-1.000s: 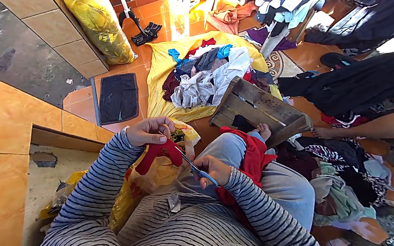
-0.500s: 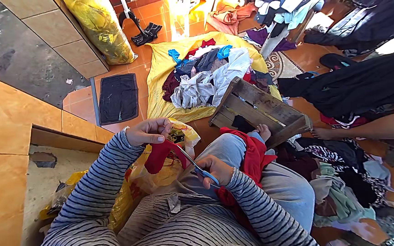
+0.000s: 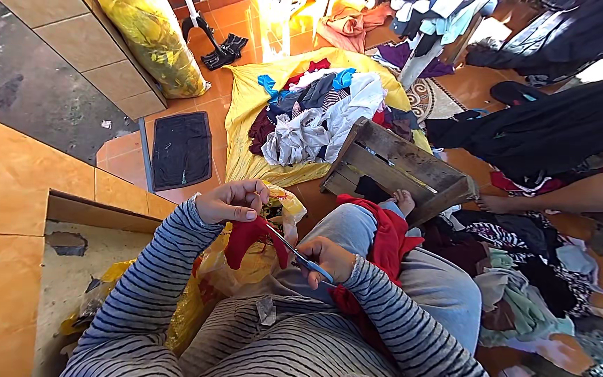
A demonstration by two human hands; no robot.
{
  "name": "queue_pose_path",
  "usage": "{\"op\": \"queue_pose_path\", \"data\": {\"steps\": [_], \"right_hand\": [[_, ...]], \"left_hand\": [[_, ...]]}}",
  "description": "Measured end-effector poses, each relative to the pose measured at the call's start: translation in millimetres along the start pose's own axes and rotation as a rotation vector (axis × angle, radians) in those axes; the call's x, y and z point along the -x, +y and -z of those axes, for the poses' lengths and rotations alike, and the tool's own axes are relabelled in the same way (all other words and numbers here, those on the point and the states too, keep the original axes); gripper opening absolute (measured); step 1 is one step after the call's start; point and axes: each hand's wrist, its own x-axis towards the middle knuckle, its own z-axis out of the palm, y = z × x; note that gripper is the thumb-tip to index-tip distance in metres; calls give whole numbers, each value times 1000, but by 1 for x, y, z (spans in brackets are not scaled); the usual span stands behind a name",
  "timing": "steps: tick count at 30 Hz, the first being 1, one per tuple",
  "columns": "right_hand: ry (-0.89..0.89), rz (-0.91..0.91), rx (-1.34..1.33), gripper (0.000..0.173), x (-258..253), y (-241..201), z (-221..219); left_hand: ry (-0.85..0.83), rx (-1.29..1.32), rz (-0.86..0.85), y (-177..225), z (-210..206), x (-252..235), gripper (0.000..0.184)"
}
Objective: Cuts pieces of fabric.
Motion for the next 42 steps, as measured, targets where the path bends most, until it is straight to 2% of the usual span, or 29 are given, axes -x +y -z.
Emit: {"op": "queue_pose_path", "data": {"steps": [7,12,15,19,30,32,35,37,38,42], "right_hand": [[9,10,18,51,-1,-5,0],[23,9,4,49,9,1,5],[11,-37,4,49,4,-2,1],[11,-30,12,49,-4,-4,-3],[-2,-17,10,48,-4,-5,-2],[4,12,34,49,-1,-3,1],[16,40,19,48,5,0,3],[19,40,18,49,5,1,3],[19,37,21,49,5,1,2],[0,28,27,51,-1,-1,-2]], "left_hand": [[-22,-27,-10,-4,-2,-6,24],[36,-7,-67,1,11,10,21],[26,-20,-36,1,6,8,27],[-32,-71,-8,4,-4,-2,30],[-58,-49,3,-2,-3,-3,38],[-3,-29,-25,1,-4,1,36],[308,0,49,20,-29,4,22],[70,42,-27,11,2,12,32],[23,27,-59,7,5,11,35],[34,8,-74,5,-4,5,33]]}}
